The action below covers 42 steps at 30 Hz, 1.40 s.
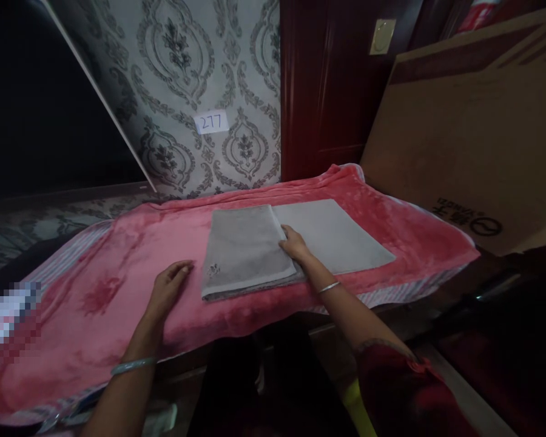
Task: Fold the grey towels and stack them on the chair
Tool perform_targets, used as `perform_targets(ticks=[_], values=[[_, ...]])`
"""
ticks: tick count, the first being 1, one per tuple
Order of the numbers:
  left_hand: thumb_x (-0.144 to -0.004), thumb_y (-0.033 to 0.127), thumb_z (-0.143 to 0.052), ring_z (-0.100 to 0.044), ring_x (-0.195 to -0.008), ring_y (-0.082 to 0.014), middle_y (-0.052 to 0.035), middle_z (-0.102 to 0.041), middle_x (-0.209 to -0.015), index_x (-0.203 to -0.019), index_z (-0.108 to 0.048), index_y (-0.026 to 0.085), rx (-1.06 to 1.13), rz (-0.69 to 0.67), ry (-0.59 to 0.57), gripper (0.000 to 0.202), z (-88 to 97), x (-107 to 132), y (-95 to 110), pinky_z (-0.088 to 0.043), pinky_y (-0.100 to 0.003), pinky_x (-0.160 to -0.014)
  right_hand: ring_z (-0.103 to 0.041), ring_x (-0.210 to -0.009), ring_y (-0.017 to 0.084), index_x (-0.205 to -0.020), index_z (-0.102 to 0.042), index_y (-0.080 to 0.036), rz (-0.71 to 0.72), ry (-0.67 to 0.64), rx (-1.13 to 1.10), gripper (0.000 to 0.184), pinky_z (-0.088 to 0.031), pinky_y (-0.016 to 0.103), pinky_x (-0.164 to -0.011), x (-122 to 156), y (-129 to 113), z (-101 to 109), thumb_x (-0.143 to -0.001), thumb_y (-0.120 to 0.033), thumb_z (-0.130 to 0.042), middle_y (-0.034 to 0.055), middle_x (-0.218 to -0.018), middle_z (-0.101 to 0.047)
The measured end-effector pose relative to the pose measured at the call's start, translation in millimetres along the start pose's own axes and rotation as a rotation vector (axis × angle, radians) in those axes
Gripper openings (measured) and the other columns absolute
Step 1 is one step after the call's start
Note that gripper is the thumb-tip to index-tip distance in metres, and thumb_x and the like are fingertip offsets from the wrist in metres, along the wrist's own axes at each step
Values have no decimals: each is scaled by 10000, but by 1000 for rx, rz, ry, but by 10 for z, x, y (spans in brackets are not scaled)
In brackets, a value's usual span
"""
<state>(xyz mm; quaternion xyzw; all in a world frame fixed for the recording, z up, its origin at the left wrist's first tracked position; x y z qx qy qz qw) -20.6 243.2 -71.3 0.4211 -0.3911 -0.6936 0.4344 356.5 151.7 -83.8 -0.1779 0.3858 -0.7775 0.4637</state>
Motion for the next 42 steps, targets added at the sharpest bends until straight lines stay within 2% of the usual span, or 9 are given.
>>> perform_targets(ticks=[6, 11, 16, 23, 27, 30, 32, 38, 42], values=[[-683, 526, -640, -659, -994, -255, -94, -741, -1014, -961, -708, 167, 9, 6, 10, 459, 4, -7, -8, -491, -410, -977, -644, -1074, 220, -1433, -496, -196, 17, 30, 67, 645, -489, 336, -963, 41, -3, 0, -804, -230, -638, 65, -1207, -691], [-667, 539, -644, -659, -996, -260, -84, -743, -1000, -947, -710, 183, 17, 21, 13, 458, 10, -21, -19, -483, -421, -993, -621, -1127, 220, -1418, -516, -228, 79, 31, 112, 636, -477, 334, -981, 56, -51, 22, -798, -213, -656, 58, -1293, -653], [-671, 538, -636, -659, -1001, -267, -83, -746, -1003, -939, -712, 189, -16, 9, 7, 446, 26, -21, -1, -489, -415, -983, -626, -1135, 228, -1417, -519, -184, 44, 1, 164, 597, -474, 329, -979, 40, -63, 32, -832, -230, -633, 88, -1291, -657], [-656, 546, -627, -666, -1006, -279, -87, -747, -1008, -924, -714, 193, -61, 23, 12, 452, 30, -31, 7, -498, -425, -983, -661, -1076, 244, -1426, -517, -162, 27, 14, 199, 598, -499, 315, -917, -249, -190, 78, -847, -264, -627, 106, -1184, -708], [-660, 544, -613, -666, -1018, -288, -90, -749, -1008, -909, -714, 194, -76, 17, 6, 441, 37, -30, 28, -500, -432, -986, -643, -1125, 221, -1429, -516, -194, 59, 30, 213, 607, -492, 286, -937, -440, -313, 10, -834, -225, -633, 78, -1264, -680], [-676, 530, -606, -665, -1029, -284, -87, -748, -1020, -911, -712, 194, -90, 5, 5, 423, 49, -27, 47, -500, -429, -991, -590, -1216, 192, -1410, -541, -233, 93, 42, 234, 596, -450, 268, -1009, -489, -380, -64, -826, -122, -587, 35, -1340, -639], [-684, 525, -600, -664, -1029, -281, -88, -748, -1025, -922, -710, 188, -100, 7, 2, 427, 50, -25, 54, -500, -428, -992, -566, -1248, 187, -1394, -562, -217, 88, 46, 258, 568, -425, 266, -1039, -474, -384, -103, -843, -83, -530, 47, -1361, -621], [-692, 526, -589, -666, -1021, -272, -91, -747, -1030, -947, -707, 177, -114, -3, 0, 448, 26, -17, 32, -499, -425, -994, -593, -1193, 219, -1430, -534, -224, 21, 31, 357, 525, -437, 303, -1018, -351, -377, -111, -934, -121, -397, 125, -1327, -599], [-716, 512, -562, -675, -992, -267, -84, -753, -1011, -968, -707, 182, -155, -27, -12, 440, 27, -43, -6, -519, -420, -960, -489, -1306, 297, -1466, -478, -237, 34, 11, 438, 529, -420, 407, -1054, -203, -511, -68, -938, -238, -498, 156, -1466, -467]])
Point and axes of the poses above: each hand's wrist, its own x-axis away from the middle knuckle, its own z-axis out of the back of the hand, y = z × x, the point moved 5 cm from there along -x, towards the middle knuckle
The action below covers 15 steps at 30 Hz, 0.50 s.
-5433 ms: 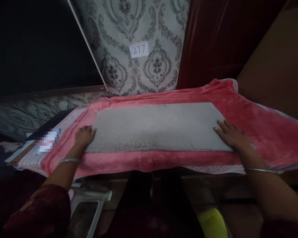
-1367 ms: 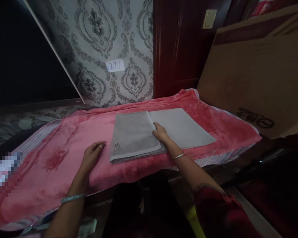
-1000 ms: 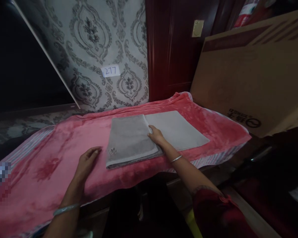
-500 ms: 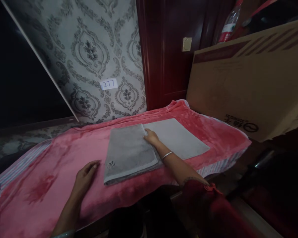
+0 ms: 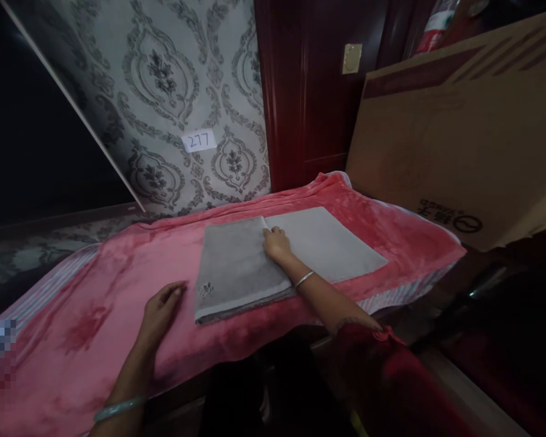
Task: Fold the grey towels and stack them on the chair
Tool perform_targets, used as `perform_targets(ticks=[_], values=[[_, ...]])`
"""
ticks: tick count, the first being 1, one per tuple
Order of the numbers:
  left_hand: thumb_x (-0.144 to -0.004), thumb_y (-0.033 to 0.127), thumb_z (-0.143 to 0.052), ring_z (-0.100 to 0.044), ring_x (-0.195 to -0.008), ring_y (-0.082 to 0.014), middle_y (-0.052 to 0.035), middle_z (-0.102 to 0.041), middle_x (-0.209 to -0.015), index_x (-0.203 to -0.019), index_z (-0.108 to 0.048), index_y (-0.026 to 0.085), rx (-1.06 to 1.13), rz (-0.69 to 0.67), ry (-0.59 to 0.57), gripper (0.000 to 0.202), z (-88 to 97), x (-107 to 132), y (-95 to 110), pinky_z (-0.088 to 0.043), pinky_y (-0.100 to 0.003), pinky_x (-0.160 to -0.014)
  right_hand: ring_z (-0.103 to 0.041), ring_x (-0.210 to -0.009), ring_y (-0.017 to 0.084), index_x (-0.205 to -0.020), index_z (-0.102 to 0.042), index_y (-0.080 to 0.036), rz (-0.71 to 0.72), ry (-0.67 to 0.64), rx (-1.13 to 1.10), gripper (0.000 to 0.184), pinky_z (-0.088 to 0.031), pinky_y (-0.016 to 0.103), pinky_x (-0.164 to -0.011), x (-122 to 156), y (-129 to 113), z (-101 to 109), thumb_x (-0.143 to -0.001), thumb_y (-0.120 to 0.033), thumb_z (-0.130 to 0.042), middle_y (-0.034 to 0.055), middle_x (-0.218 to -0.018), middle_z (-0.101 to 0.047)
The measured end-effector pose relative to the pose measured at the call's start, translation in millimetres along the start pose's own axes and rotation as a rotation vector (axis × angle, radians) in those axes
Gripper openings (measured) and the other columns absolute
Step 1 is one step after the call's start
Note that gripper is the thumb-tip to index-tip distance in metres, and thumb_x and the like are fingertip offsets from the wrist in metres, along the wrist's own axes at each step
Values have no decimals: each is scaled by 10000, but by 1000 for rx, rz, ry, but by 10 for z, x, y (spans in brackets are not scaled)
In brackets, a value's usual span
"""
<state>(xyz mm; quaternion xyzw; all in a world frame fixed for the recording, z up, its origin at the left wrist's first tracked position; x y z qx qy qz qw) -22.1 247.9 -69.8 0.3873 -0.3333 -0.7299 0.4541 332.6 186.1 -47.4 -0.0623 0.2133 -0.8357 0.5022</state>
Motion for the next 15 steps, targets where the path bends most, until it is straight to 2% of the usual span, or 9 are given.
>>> perform_targets(ticks=[3, 4, 6, 8, 9, 11, 12, 15], values=[[-764, 452, -495, -682, -988, -275, -109, -746, -1036, -1026, -701, 166, -137, 9, 39, 439, -21, -67, 100, -532, -431, -937, -331, -1427, 319, -1508, -408, -257, 145, -4, 98, 572, -339, 498, -1118, 159, -182, 35, -959, -382, -513, 138, -1600, -296], [-782, 427, -474, -679, -1009, -280, -123, -738, -1073, -1068, -695, 158, -208, -6, 64, 451, -53, -89, 189, -531, -438, -941, -291, -1451, 316, -1519, -389, -258, 198, -7, 126, 574, -305, 519, -1135, 211, -240, 24, -976, -418, -480, 134, -1620, -259], [-824, 400, -454, -640, -1128, -294, -149, -690, -1216, -1197, -657, 146, -366, -119, 72, 495, -207, -104, 456, -501, -455, -996, -216, -1488, 315, -1534, -363, -267, 285, -7, 157, 581, -241, 549, -1157, 297, -321, -32, -996, -477, -418, 126, -1638, -219], [-862, 414, -481, -494, -1335, -308, -149, -562, -1420, -1346, -573, 156, -513, -330, -42, 556, -513, -40, 756, -400, -484, -1112, -169, -1504, 324, -1542, -350, -287, 361, -29, 182, 596, -202, 567, -1166, 358, -356, -135, -996, -526, -386, 107, -1647, -199], [-869, 427, -510, -396, -1412, -328, -148, -474, -1503, -1406, -522, 166, -589, -388, -121, 598, -685, 17, 853, -342, -521, -1149, -160, -1506, 327, -1546, -342, -298, 393, -51, 195, 605, -190, 571, -1168, 379, -357, -198, -995, -545, -376, 96, -1649, -196], [-882, 441, -543, -289, -1467, -361, -125, -370, -1574, -1470, -455, 227, -750, -386, -307, 632, -1004, 154, 908, -278, -606, -1156, -155, -1508, 329, -1555, -320, -310, 428, -102, 215, 619, -178, 574, -1173, 408, -331, -320, -993, -567, -356, 78, -1651, -193], [-908, 444, -517, -254, -1480, -367, -113, -337, -1591, -1487, -432, 251, -809, -369, -360, 617, -1113, 221, 900, -241, -637, -1160, -155, -1509, 327, -1560, -308, -313, 432, -121, 219, 624, -176, 574, -1174, 414, -311, -367, -994, -573, -345, 73, -1652, -190], [-959, 462, -437, -204, -1497, -358, -92, -287, -1613, -1516, -380, 290, -900, -338, -437, 586, -1256, 352, 827, -194, -653, -1169, -149, -1510, 329, -1569, -282, -309, 433, -131, 220, 639, -172, 576, -1176, 418, -267, -429, -993, -578, -337, 72, -1655, -170]])
Point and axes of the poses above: each hand's wrist, its own x-axis away from the middle knuckle, its own z-axis out of the back of the hand, y = z × x, the point moved 5 cm from there along -x, towards the middle knuckle
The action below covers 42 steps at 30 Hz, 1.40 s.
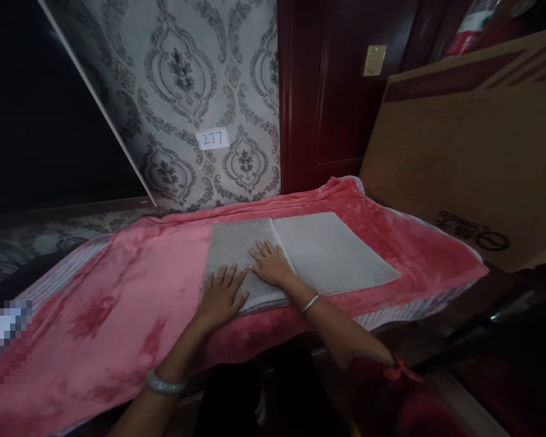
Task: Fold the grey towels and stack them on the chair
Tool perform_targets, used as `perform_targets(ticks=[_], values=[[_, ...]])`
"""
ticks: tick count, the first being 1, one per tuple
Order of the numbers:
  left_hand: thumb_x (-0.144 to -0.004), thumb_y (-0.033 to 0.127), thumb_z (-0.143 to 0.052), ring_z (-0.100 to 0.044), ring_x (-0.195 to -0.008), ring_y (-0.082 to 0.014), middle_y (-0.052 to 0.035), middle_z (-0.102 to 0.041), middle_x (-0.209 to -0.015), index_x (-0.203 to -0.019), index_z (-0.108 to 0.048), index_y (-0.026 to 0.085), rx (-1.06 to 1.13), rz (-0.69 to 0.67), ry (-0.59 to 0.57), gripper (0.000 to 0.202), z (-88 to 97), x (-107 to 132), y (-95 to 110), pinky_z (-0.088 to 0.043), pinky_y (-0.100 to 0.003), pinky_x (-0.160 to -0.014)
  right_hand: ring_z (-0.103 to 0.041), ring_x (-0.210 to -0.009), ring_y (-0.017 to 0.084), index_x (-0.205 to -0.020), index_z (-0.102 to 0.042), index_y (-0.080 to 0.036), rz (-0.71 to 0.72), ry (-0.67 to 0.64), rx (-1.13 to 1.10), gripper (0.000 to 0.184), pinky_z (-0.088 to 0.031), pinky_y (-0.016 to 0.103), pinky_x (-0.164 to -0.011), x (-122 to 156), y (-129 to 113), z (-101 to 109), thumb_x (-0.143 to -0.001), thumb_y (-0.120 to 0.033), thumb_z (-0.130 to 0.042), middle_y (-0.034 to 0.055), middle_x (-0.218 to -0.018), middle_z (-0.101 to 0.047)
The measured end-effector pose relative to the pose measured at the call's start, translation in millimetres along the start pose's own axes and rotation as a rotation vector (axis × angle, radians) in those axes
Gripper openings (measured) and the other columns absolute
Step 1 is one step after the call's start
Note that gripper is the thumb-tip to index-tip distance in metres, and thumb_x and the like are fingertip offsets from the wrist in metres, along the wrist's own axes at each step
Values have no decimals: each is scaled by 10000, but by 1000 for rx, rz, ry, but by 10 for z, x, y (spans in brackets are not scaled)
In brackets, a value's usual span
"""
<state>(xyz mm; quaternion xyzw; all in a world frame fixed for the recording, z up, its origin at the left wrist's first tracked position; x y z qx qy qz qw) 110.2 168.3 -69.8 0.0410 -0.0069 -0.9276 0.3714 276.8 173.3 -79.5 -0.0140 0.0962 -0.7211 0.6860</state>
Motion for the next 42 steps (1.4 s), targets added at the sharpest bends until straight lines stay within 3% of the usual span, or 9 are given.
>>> perform_targets(ticks=[5, 11, 15, 19, 26, 30, 34, 37, 42], values=[[-966, 482, -426, -207, -1496, -357, -90, -279, -1615, -1522, -368, 297, -7, -6, 13, 589, -4, 37, -45, -202, -650, -1171, -159, -1507, 334, -1561, -305, -313, 9, -27, -16, 621, -196, 585, -1165, -29, 13, 53, -991, -556, -358, 67, -1652, -187], [-957, 459, -468, -229, -1488, -365, -81, -320, -1602, -1511, -385, 317, 4, -19, 103, 578, 9, 58, -19, -227, -663, -1162, -345, -1440, 280, -1470, -480, -285, 40, -5, -78, 504, -270, 531, -1147, -293, -48, 273, -1025, -412, -281, 81, -1568, -396], [-950, 415, -500, -184, -1501, -361, -21, -288, -1616, -1514, -358, 360, 30, -116, 137, 584, 37, 100, 14, -195, -694, -1164, -231, -1492, 280, -1520, -401, -273, 139, -17, -75, 520, -202, 547, -1174, -610, -179, 328, -1020, -387, -313, 74, -1628, -267], [-943, 455, -512, -200, -1497, -359, 4, -307, -1607, -1521, -325, 376, 80, -219, 76, 612, 32, 129, 36, -178, -722, -1160, -165, -1511, 294, -1561, -305, -288, 198, -77, -99, 574, -164, 576, -1180, -918, -292, 237, -1019, -475, -311, 72, -1651, -176], [-935, 514, -500, -186, -1500, -365, 27, -299, -1609, -1502, -348, 423, 175, -218, 90, 594, -19, 139, 1, -163, -738, -1158, -199, -1500, 314, -1548, -316, -351, 280, -131, -53, 605, -186, 600, -1165, -1169, -326, -17, -989, -582, -339, 36, -1642, -221], [-923, 510, -518, -211, -1494, -368, 19, -324, -1600, -1499, -351, 435, 184, -228, 106, 604, -28, 154, -4, -183, -738, -1152, -249, -1484, 317, -1531, -353, -368, 287, -152, -33, 601, -226, 572, -1159, -1211, -308, 21, -974, -590, -390, 29, -1633, -252], [-917, 512, -530, -209, -1493, -375, 11, -316, -1604, -1512, -329, 427, 209, -235, 108, 634, -28, 171, -2, -172, -733, -1159, -391, -1417, 274, -1495, -446, -293, 289, -60, -56, 537, -295, 488, -1153, -1363, -390, 186, -1003, -494, -367, 67, -1553, -422], [-920, 521, -520, -193, -1496, -379, 17, -292, -1615, -1518, -314, 427, 225, -235, 102, 640, -39, 180, -1, -160, -737, -1160, -268, -1481, 267, -1534, -374, -275, 358, 3, -69, 569, -209, 510, -1192, -1523, -520, 200, -1008, -492, -347, 55, -1605, -325], [-909, 531, -537, -180, -1499, -381, 31, -269, -1622, -1526, -278, 440, 222, -234, 101, 676, -63, 190, 5, -181, -751, -1150, -181, -1507, 293, -1567, -280, -302, 354, -162, -73, 610, -138, 593, -1188, -1698, -608, -106, -1009, -549, -285, 29, -1636, -237]])
Point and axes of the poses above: each hand's wrist, its own x-axis away from the middle knuckle, its own z-axis out of the back of the hand, y = z × x, the point moved 5 cm from there along -x, towards the middle knuckle
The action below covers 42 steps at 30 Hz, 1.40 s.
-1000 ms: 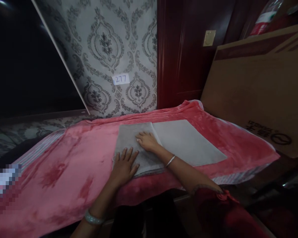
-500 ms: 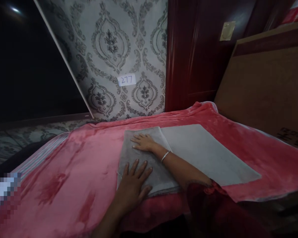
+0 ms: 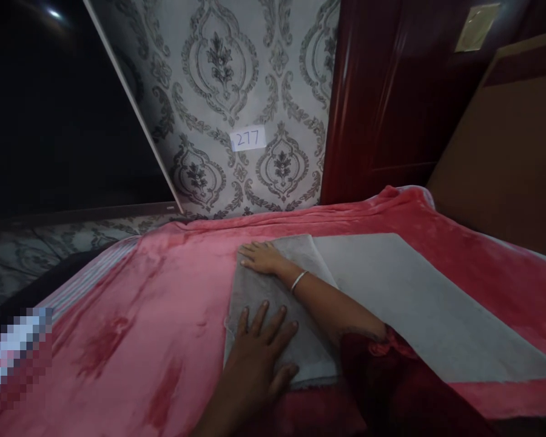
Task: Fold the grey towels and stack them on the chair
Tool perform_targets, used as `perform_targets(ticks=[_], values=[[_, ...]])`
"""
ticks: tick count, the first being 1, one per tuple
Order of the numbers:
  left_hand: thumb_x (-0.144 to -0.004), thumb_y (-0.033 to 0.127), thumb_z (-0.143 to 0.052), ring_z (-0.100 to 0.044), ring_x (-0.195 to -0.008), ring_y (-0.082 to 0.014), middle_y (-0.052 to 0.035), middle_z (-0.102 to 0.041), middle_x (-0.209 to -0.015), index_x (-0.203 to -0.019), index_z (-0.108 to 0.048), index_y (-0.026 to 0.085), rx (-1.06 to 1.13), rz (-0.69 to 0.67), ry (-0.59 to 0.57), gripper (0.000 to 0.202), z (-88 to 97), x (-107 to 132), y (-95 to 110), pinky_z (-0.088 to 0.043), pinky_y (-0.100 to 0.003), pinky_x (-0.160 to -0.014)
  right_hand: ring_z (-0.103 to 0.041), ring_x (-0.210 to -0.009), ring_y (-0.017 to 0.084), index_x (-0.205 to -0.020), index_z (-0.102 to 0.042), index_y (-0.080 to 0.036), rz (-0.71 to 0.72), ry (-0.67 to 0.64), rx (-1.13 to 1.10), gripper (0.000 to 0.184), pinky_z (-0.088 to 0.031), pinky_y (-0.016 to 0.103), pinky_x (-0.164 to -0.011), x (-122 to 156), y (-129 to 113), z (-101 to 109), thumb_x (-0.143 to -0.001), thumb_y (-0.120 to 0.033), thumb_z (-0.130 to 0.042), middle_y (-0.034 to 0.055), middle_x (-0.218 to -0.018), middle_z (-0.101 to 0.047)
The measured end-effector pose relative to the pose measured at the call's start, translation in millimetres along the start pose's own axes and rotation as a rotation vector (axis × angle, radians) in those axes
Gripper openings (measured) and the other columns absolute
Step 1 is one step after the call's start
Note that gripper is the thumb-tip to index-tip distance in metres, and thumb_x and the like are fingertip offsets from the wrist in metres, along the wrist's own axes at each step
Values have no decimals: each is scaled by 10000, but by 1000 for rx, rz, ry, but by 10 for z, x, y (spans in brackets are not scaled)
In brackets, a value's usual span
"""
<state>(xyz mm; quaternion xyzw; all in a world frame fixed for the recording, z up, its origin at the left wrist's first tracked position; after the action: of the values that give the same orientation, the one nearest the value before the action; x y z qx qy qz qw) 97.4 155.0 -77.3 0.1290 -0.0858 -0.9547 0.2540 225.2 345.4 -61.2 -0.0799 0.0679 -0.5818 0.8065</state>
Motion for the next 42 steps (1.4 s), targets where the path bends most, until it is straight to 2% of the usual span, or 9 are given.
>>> perform_targets(ticks=[6, 12, 17, 20, 24, 28, 32, 37, 42], values=[[-927, 584, -476, -195, -1490, -396, -12, -333, -1599, -1509, -350, 398, 26, -6, 48, 625, 20, 27, 56, -178, -761, -1139, -196, -1506, 277, -1563, -286, -323, -17, 13, -19, 622, -161, 581, -1188, -4, 43, -96, -996, -577, -276, 27, -1632, -250], [-942, 605, -427, -283, -1451, -389, -19, -404, -1561, -1470, -425, 366, -56, -41, 144, 580, 29, 116, 155, -284, -704, -1105, -250, -1488, 289, -1547, -330, -331, -8, 61, 11, 602, -205, 592, -1177, 0, 87, -192, -980, -533, -312, 28, -1604, -313], [-966, 482, -461, -494, -1270, -296, -65, -608, -1318, -1299, -593, 259, -186, -89, 275, 422, 67, 227, 186, -417, -484, -1026, -241, -1487, 321, -1547, -336, -337, -68, 58, 27, 627, -236, 635, -1152, 121, 103, -251, -970, -571, -263, 33, -1607, -304], [-952, 400, -501, -588, -1047, -240, -76, -665, -1038, -1075, -668, 200, -206, -134, 308, 288, 85, 247, 215, -462, -382, -838, -245, -1483, 332, -1536, -366, -338, -39, 54, 26, 645, -255, 624, -1150, 455, 63, -308, -955, -602, -270, 44, -1609, -299], [-917, 334, -524, -597, -855, -220, -69, -637, -842, -855, -659, 170, -245, -147, 355, 221, 62, 212, 208, -439, -364, -716, -223, -1489, 332, -1524, -370, -388, 63, 97, 53, 636, -245, 630, -1149, 1085, -16, -463, -936, -625, -321, 30, -1618, -273], [-882, 292, -538, -593, -807, -221, -77, -625, -769, -801, -654, 167, -244, -159, 395, 188, 1, 192, 146, -443, -366, -699, -192, -1501, 289, -1509, -369, -441, 122, 77, 28, 575, -241, 604, -1161, 1683, -175, -601, -959, -596, -303, 1, -1618, -273], [-894, 238, -506, -586, -823, -214, -81, -615, -748, -803, -650, 173, -226, -144, 427, 182, 13, 225, 97, -452, -361, -744, -216, -1499, 264, -1535, -331, -398, 99, 47, -9, 572, -236, 570, -1179, 2157, -497, -596, -983, -550, -325, 13, -1607, -306], [-927, 187, -449, -578, -811, -208, -75, -624, -767, -805, -636, 180, -200, -57, 415, 224, 108, 199, 69, -438, -346, -763, -169, -1514, 253, -1566, -282, -306, 25, 149, -7, 630, -176, 556, -1204, 2565, -904, -507, -979, -476, -435, 42, -1614, -291], [-930, 196, -424, -594, -864, -218, -79, -660, -834, -811, -641, 193, -118, 70, 442, 248, 254, 224, 36, -455, -357, -831, -201, -1507, 237, -1554, -322, -277, -20, 200, -101, 615, -168, 527, -1215, 2919, -1094, -461, -975, -416, -475, 46, -1600, -328]])
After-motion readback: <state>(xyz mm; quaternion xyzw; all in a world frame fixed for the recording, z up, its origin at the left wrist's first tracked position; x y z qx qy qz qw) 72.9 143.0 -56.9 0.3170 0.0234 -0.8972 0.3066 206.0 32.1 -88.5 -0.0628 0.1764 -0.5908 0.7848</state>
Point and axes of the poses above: each hand's wrist, its own x-axis away from the middle knuckle, its own z-axis out of the back of the hand, y = z × x, the point moved 5 cm from there along -x, towards the middle knuckle
